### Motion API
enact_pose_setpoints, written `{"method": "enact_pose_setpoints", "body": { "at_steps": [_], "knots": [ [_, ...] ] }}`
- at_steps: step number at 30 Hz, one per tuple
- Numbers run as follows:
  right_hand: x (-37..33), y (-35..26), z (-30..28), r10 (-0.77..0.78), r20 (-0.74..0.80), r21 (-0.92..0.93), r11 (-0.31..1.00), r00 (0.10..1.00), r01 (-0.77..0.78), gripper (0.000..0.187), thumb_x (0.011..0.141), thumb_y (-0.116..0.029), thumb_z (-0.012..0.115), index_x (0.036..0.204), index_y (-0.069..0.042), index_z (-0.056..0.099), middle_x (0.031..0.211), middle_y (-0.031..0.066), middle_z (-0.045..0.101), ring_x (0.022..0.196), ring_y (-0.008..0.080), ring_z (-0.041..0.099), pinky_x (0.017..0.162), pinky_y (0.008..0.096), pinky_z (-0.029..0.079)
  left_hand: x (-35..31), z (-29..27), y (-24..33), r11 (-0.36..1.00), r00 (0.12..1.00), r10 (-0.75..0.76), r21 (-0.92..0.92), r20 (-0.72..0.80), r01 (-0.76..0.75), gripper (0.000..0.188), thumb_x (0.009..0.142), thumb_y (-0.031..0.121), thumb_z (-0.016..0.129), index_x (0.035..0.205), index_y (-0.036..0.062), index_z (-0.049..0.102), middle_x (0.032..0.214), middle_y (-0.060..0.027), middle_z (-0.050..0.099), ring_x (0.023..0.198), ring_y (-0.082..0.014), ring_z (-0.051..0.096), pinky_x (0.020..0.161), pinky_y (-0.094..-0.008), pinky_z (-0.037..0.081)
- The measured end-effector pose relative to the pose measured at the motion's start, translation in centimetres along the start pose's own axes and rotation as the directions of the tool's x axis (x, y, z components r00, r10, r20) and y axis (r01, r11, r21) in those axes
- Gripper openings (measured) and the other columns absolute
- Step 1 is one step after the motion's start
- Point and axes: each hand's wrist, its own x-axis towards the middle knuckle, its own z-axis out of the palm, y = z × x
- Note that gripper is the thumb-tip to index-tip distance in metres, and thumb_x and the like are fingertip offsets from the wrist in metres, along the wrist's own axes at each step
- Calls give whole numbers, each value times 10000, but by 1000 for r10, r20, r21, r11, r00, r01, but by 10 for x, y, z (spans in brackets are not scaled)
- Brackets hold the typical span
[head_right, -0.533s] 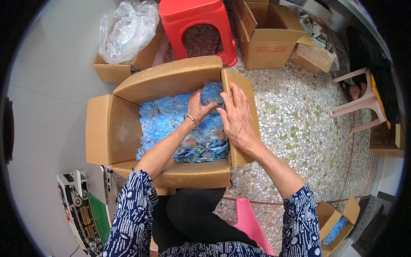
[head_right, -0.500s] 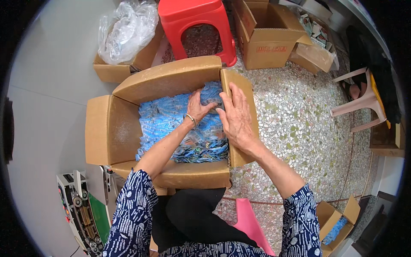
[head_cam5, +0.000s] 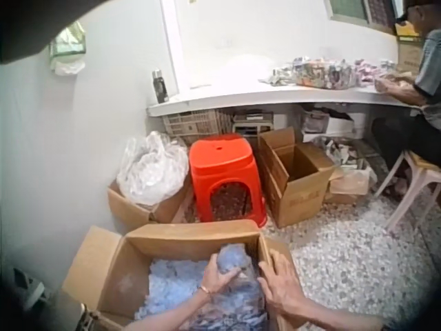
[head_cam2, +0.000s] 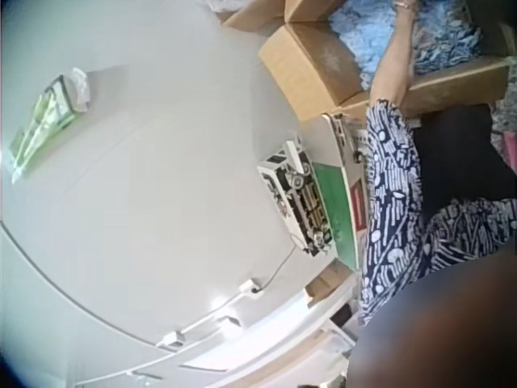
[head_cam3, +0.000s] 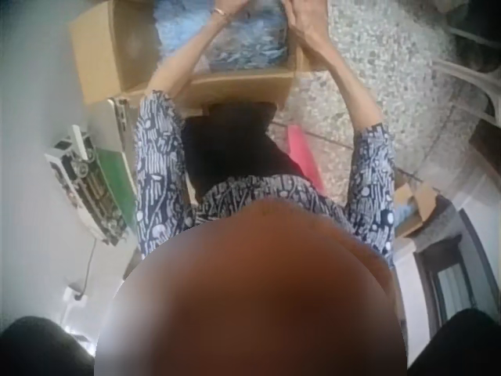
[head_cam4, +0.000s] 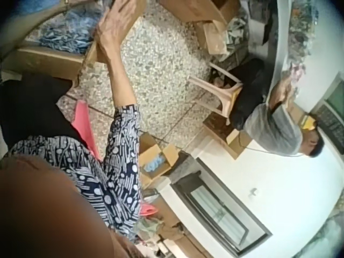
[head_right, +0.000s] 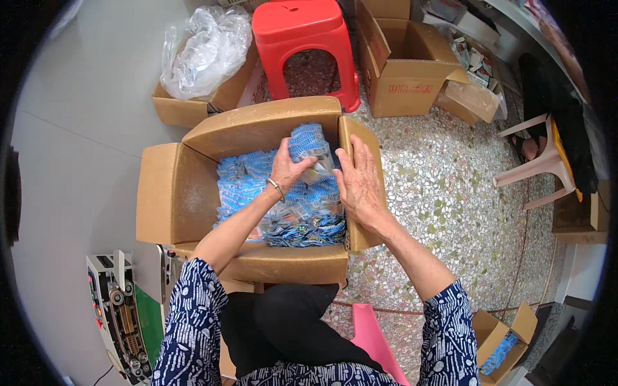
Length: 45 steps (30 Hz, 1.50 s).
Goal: Operating a heat sealing machine to seal small product bags and placing them into a box.
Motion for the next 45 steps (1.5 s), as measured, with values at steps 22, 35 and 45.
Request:
{"method": "enact_pose_setpoints", "body": {
  "at_steps": [22,35,45],
  "knots": [
    [-59,-301,-3,-588,487,818,566,645,-101,893,698,-305,768,1366,13,269,1272,168,456,1167,249,462,967,349,383,-311,-268,114,665,802,-508,-735,-315,132,543,714,40,737,1168,12,443,1053,-85,593,933,-168,603,823,-306,505],
    [-133,-398,53,-724,468,884,383,506,-270,604,788,-168,707,1293,-14,414,1112,42,559,1005,110,517,864,267,433,-425,-300,108,470,689,-520,-843,-505,-263,369,780,51,678,1122,32,542,1038,-57,618,929,-155,606,820,-284,497],
    [-136,-370,43,-636,350,898,436,688,-54,372,831,-179,658,1148,-4,570,1061,44,594,924,88,544,785,249,452,-419,-280,110,496,647,-469,-785,-601,-371,485,776,-6,666,1210,42,455,1100,-64,592,965,-160,599,848,-292,496]
  ]
}}
